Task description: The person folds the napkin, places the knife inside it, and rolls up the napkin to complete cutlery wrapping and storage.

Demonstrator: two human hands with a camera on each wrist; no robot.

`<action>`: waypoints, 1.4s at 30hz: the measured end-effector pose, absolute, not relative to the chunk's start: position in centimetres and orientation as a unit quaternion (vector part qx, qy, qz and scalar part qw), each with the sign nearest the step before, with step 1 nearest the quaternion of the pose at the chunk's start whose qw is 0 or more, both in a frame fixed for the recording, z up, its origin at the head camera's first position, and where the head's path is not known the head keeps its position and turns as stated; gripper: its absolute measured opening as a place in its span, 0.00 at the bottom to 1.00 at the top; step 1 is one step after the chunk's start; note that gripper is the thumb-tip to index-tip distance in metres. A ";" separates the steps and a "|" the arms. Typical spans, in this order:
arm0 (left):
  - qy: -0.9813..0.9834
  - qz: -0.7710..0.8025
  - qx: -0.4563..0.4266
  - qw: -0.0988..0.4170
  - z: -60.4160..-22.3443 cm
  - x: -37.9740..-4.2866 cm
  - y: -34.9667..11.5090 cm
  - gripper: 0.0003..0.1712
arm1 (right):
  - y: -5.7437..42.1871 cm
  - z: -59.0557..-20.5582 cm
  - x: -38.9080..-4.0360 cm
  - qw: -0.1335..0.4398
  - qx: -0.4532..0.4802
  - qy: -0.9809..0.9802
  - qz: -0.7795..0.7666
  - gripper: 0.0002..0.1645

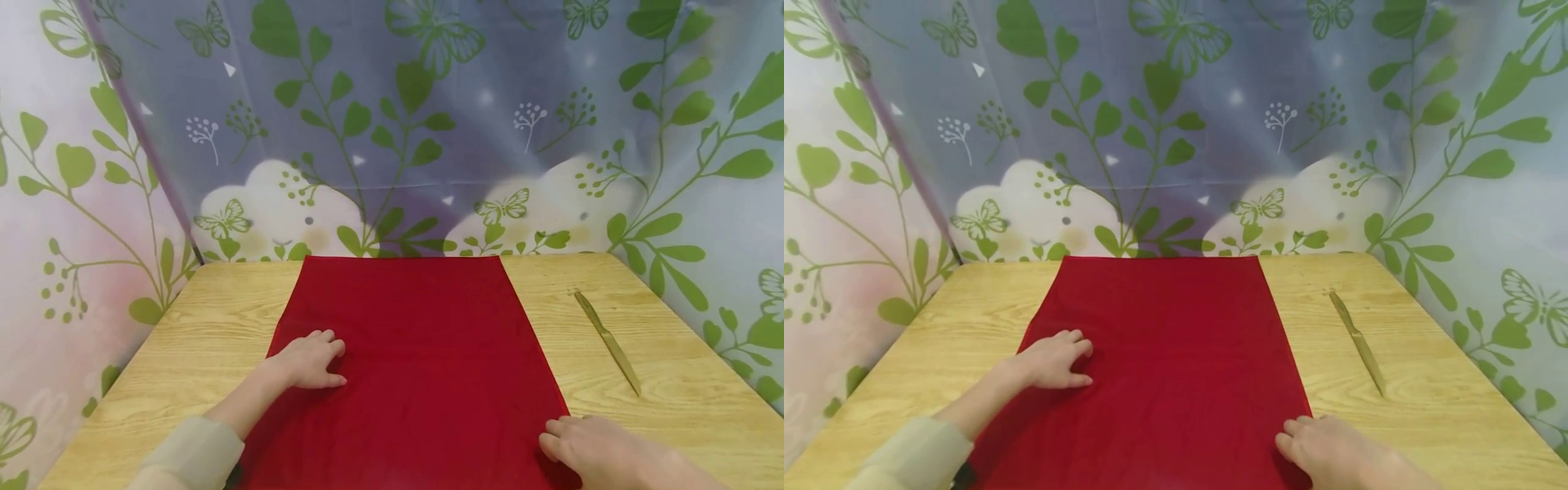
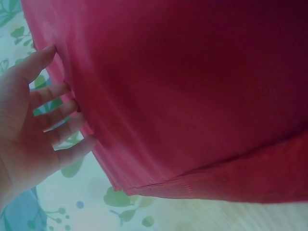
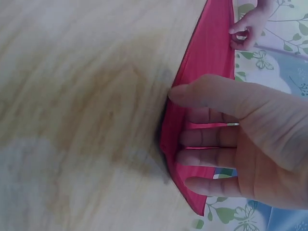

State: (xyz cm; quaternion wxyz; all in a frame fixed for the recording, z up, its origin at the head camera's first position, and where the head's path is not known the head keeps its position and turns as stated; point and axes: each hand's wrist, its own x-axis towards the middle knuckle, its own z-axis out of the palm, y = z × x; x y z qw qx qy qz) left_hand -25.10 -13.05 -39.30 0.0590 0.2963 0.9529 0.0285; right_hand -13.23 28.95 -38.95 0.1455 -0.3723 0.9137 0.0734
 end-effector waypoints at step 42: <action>0.906 -0.153 0.374 -0.128 -40.9 -25.1 -12.7 0.23 | 25.7 -36.5 -21.0 -0.184 -0.454 0.859 -0.148 0.15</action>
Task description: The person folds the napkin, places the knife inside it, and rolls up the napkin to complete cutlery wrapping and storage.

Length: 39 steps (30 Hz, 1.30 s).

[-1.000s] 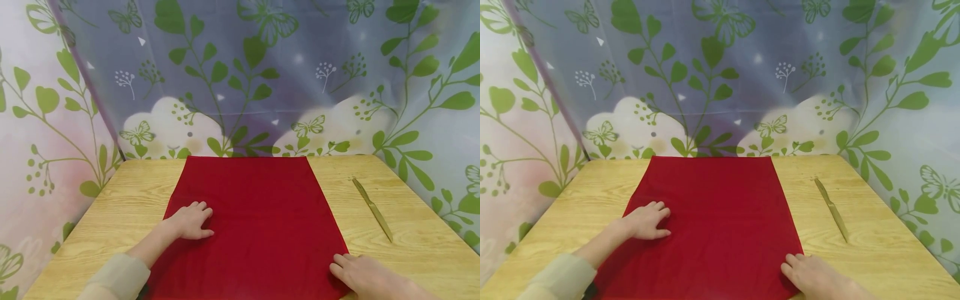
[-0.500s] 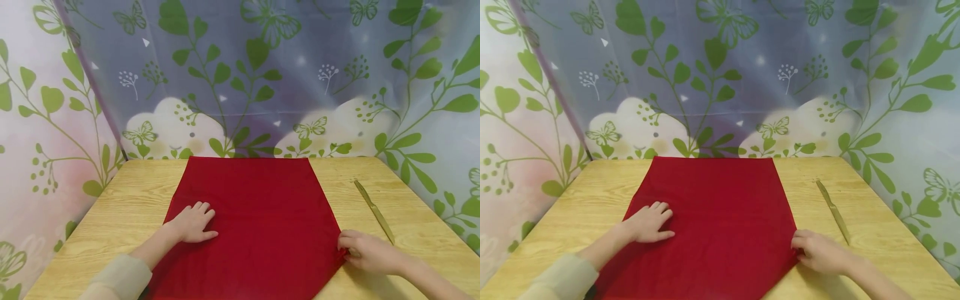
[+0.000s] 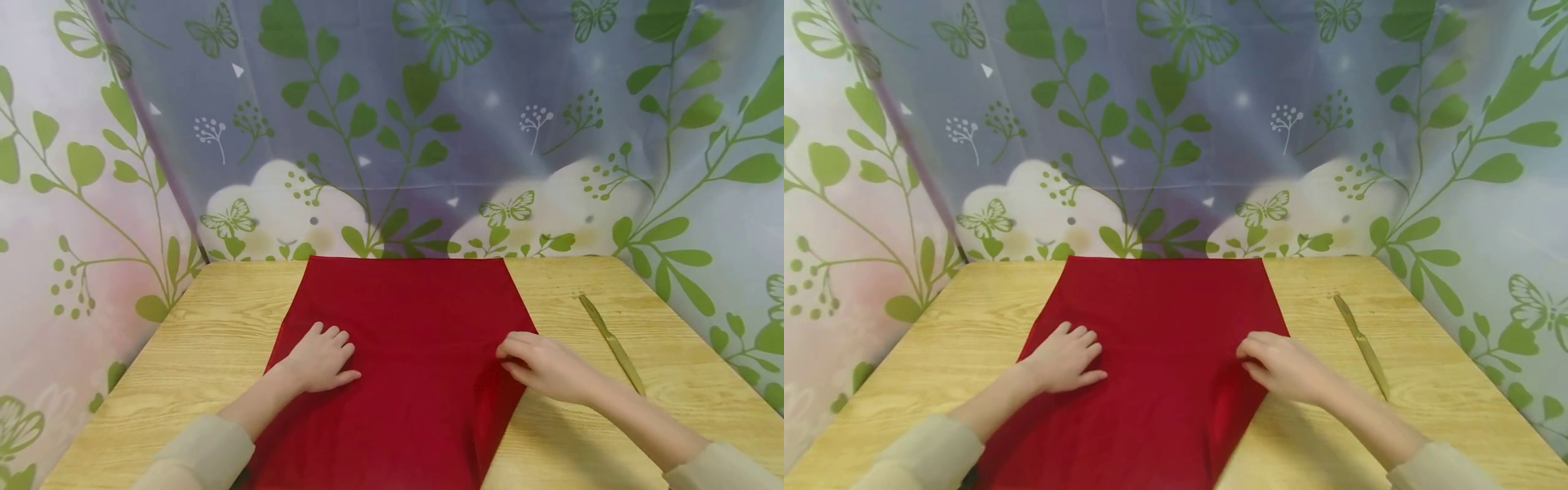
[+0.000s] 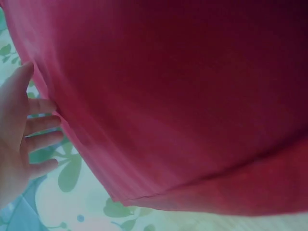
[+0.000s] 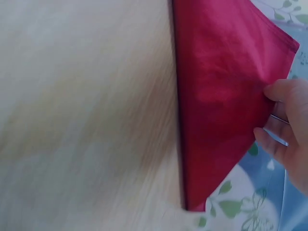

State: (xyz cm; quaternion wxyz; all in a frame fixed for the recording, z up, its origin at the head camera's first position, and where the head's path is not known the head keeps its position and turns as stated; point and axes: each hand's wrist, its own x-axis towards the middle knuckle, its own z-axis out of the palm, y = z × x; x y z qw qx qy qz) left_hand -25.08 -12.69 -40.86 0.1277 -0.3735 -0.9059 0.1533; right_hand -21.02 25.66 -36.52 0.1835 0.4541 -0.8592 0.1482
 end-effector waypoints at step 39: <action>-0.843 0.017 -0.407 0.351 -37.2 -25.5 -7.6 0.03 | 12.7 -38.0 -27.5 0.248 0.414 -0.865 0.133 0.07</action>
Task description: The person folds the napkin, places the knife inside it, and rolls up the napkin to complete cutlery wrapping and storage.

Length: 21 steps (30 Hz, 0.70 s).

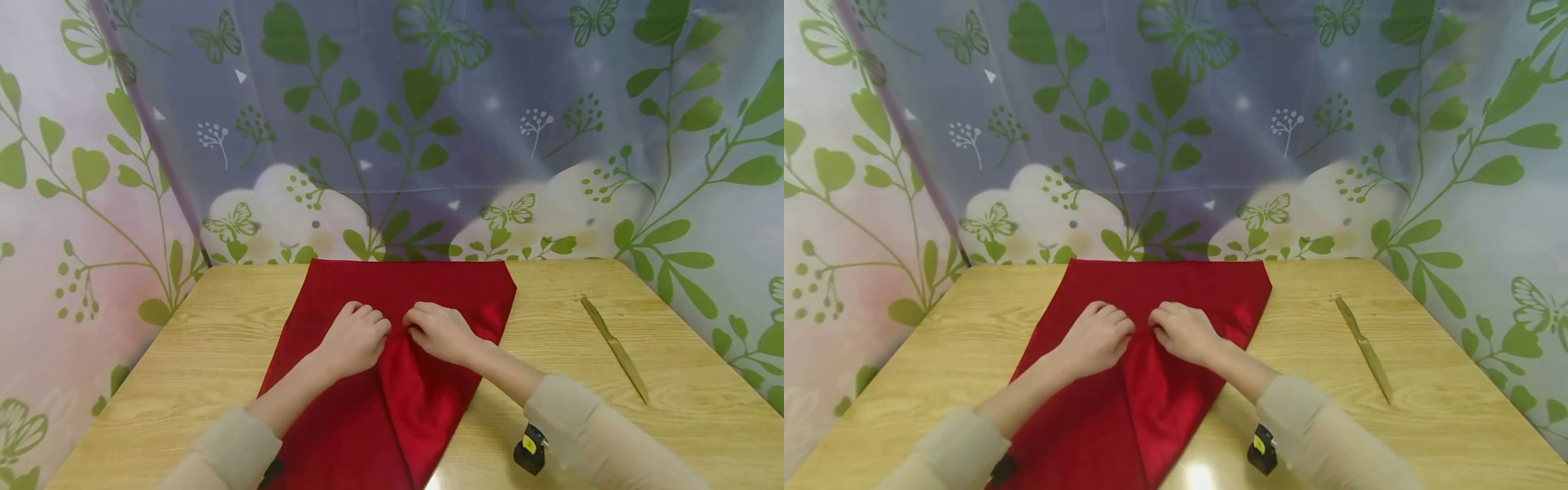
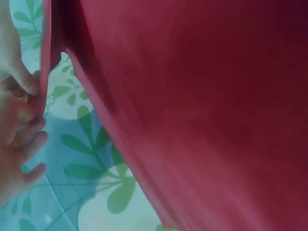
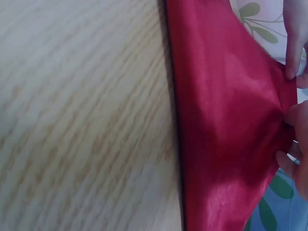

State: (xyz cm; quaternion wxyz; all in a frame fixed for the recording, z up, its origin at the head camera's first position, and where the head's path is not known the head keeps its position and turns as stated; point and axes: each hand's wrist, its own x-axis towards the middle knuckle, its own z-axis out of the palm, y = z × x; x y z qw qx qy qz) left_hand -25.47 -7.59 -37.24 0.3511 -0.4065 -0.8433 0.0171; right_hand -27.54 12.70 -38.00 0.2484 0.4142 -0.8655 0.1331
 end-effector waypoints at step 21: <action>-0.759 0.157 -0.478 0.413 -36.7 -26.8 -9.6 0.05 | 12.9 -37.9 -28.2 0.302 0.429 -0.841 0.132 0.14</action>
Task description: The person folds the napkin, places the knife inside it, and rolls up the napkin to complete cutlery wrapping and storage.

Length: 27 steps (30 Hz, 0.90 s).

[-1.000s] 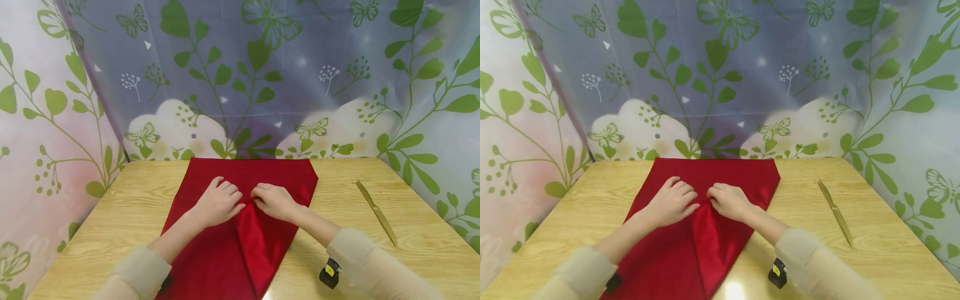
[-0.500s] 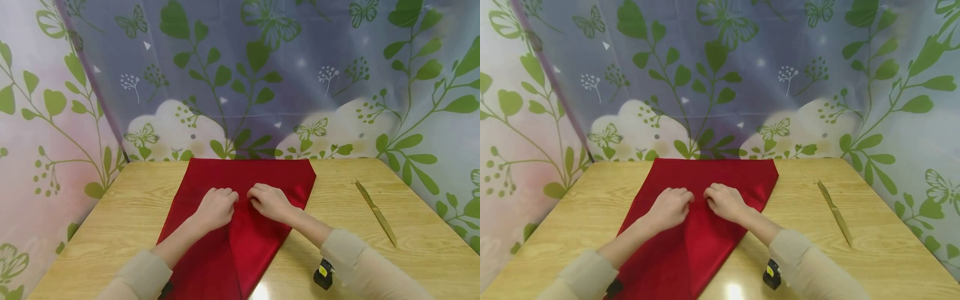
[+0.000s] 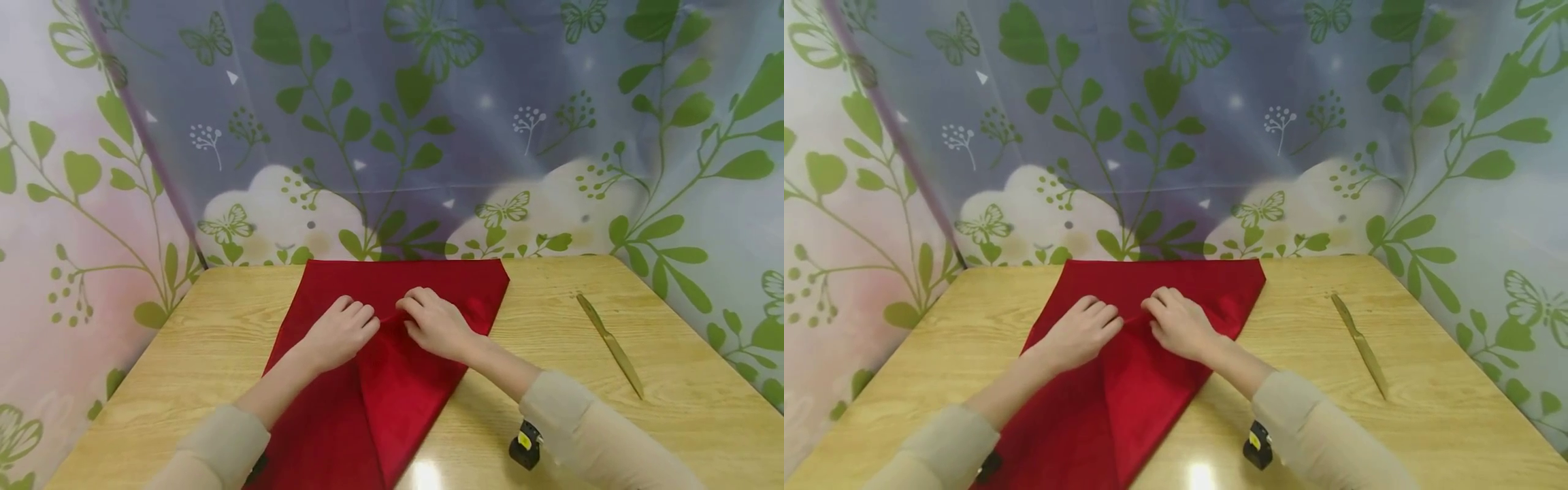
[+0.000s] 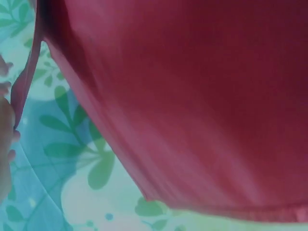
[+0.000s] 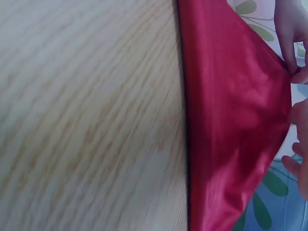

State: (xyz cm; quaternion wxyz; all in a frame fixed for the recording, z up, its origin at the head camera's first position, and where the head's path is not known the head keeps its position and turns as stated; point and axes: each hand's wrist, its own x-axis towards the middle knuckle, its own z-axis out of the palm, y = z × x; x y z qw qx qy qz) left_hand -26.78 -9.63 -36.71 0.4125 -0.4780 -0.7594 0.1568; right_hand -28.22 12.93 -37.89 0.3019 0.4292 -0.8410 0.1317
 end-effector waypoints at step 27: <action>-0.835 0.173 -0.387 0.350 -32.7 -33.6 -14.7 0.07 | 13.1 -39.4 -26.2 0.048 0.576 -0.816 -0.027 0.12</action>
